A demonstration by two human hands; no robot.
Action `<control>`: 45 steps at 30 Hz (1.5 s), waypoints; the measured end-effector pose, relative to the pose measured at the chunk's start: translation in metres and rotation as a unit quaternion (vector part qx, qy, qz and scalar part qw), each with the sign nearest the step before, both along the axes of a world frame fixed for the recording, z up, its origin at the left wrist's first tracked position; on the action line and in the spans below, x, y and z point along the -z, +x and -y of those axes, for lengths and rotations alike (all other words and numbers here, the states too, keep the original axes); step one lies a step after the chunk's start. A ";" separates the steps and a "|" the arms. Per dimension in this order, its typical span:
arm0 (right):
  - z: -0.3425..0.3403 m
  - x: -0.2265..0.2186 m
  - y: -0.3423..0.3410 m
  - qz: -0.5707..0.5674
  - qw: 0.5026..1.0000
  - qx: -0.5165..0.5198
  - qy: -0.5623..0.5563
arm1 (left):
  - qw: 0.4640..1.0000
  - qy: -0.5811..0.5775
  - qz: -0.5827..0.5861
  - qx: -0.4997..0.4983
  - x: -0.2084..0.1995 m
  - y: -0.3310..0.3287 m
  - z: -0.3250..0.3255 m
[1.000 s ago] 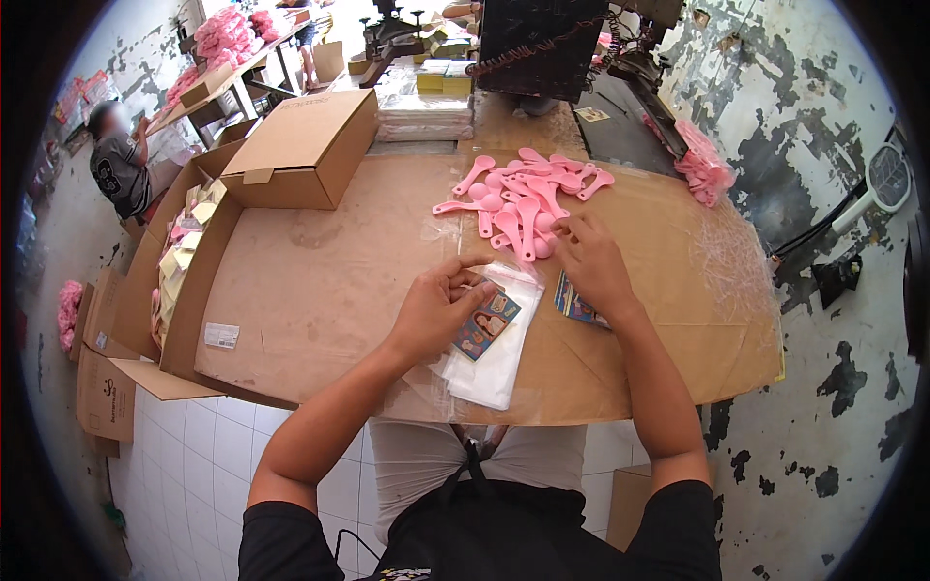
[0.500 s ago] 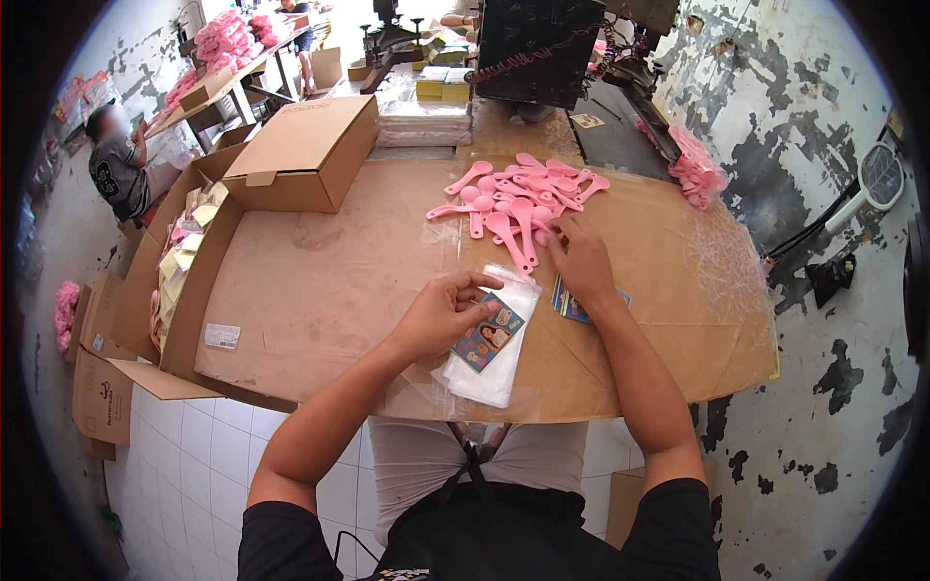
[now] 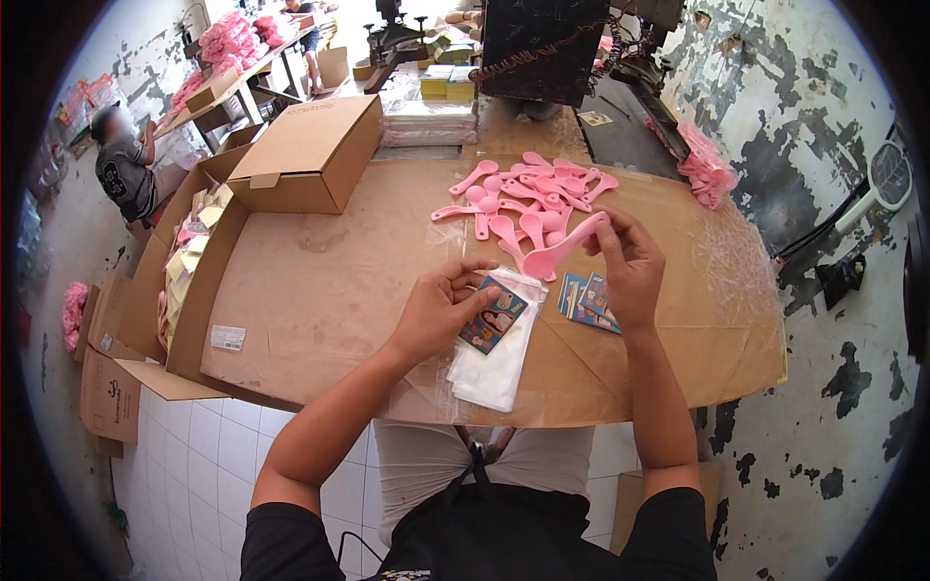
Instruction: Placing pink objects and cards into clear plastic sleeves.
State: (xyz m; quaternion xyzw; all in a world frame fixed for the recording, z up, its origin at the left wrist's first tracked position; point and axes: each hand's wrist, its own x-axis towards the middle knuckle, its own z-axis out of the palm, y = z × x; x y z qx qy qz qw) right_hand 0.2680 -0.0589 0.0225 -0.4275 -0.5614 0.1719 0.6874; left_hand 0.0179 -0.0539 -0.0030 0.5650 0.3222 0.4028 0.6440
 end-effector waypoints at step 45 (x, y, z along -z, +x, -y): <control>0.050 -0.114 -0.040 0.476 0.868 -0.138 0.030 | 0.989 0.135 0.040 0.051 -0.025 -0.015 0.013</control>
